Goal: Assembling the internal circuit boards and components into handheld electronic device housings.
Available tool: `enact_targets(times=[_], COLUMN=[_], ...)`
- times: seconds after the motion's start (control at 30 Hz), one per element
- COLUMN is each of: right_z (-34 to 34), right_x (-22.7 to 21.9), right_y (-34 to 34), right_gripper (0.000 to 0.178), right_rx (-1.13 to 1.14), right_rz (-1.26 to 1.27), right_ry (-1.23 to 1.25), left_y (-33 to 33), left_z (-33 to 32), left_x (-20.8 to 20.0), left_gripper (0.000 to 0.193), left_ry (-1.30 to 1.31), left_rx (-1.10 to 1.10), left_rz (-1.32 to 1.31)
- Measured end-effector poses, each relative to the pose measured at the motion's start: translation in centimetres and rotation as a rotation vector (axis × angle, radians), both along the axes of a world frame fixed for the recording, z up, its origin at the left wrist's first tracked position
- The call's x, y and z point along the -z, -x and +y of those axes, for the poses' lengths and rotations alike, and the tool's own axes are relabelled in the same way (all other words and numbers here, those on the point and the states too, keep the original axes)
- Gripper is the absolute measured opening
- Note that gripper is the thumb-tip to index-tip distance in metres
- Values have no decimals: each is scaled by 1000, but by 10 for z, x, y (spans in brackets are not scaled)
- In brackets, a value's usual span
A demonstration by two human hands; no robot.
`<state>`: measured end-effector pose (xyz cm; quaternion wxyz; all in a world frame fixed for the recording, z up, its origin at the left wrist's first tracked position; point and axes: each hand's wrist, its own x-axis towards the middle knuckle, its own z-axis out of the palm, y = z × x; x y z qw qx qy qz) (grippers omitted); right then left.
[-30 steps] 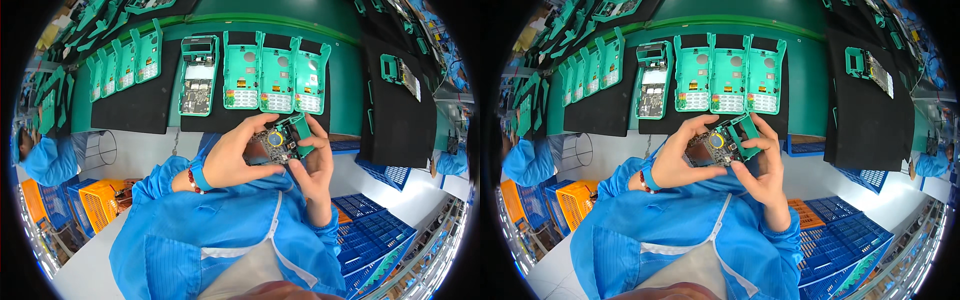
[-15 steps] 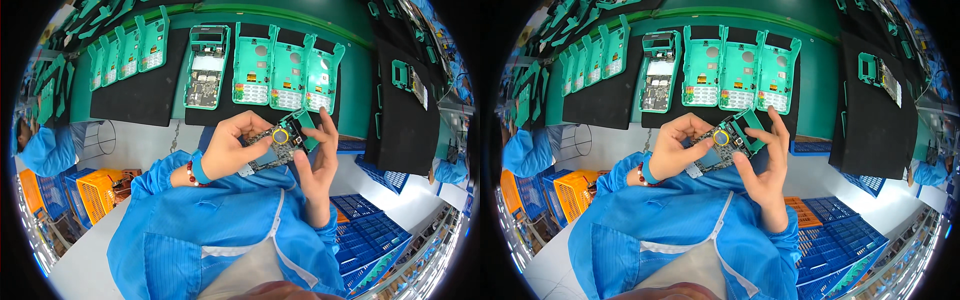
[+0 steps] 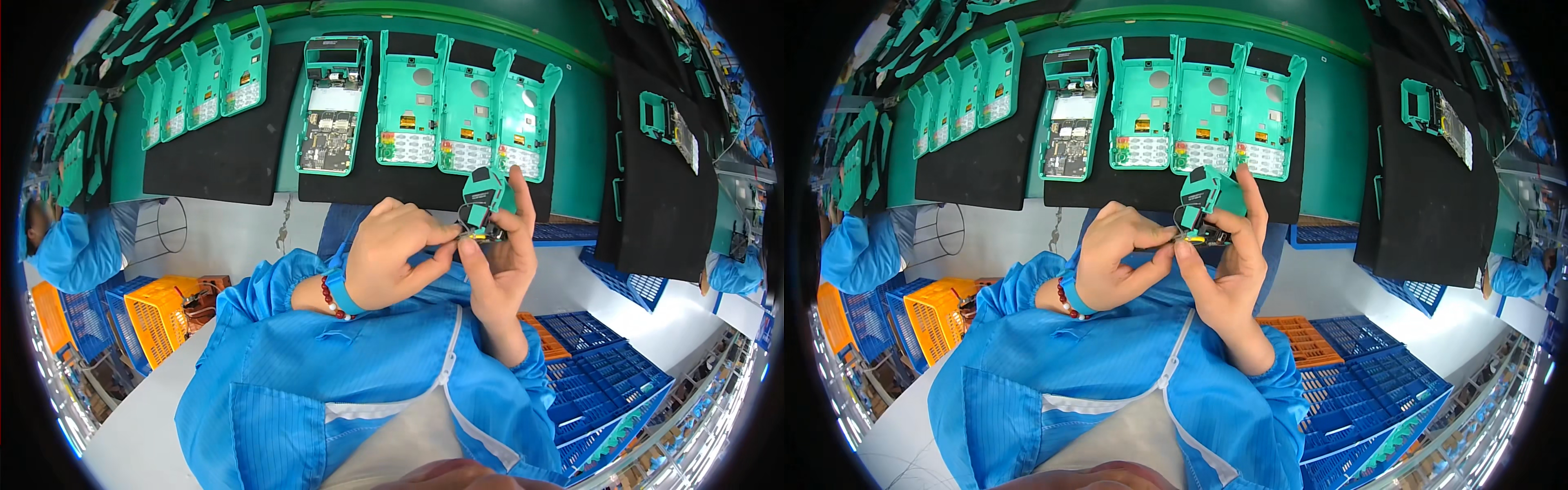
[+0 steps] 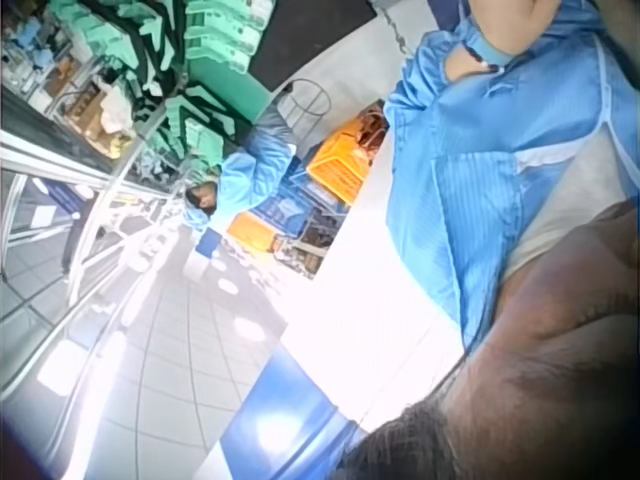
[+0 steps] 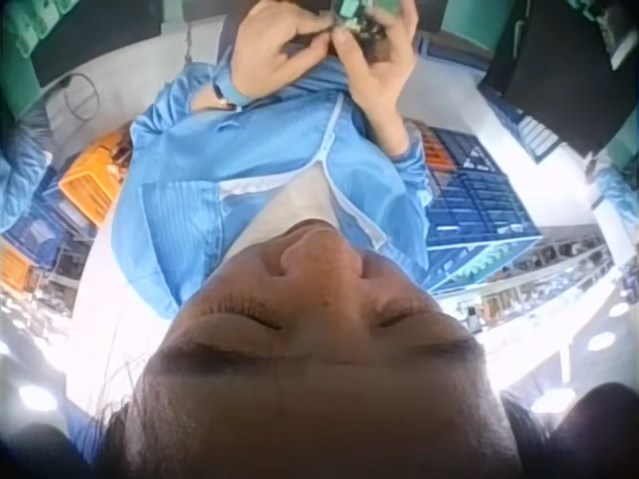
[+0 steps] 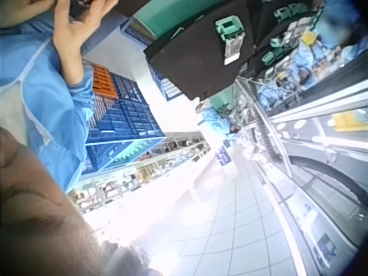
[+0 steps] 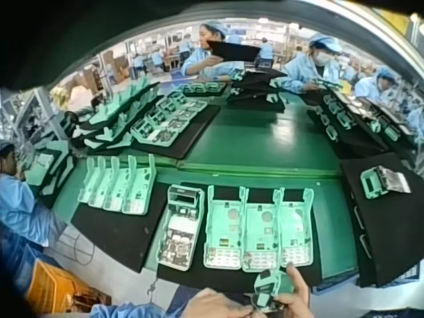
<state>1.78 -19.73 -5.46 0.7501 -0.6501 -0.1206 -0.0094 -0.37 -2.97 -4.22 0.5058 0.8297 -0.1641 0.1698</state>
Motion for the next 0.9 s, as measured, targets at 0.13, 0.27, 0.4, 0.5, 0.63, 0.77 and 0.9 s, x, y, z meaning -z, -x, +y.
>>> enact_targets(times=[0.13,0.27,0.4,0.5,0.63,0.77,0.9], right_z=[-4,-9,-9,-8,-8,-8,-7], right_x=[10,10,4,3,7,16,21], right_y=[-4,-6,-5,-5,-4,-2,-2], right_gripper=[36,37,37,38,40,37,32], right_rx=[-50,-110,-129,-126,-119,-81,-48], right_rz=[-113,-178,-133,-132,-143,-158,-168], right_ry=[-33,-5,-12,-1,26,28,-38], left_y=[2,3,3,3,2,1,5], left_z=[-3,-2,-3,-5,-4,-6,-5], left_x=[4,5,6,4,7,6,9], left_gripper=[29,31,33,34,35,37,36], left_ry=[-37,-31,24,41,21,-36,-80], left_rx=[-39,-52,-55,-69,-55,-42,-14], left_rz=[-102,-168,-132,-149,-166,-195,-207])
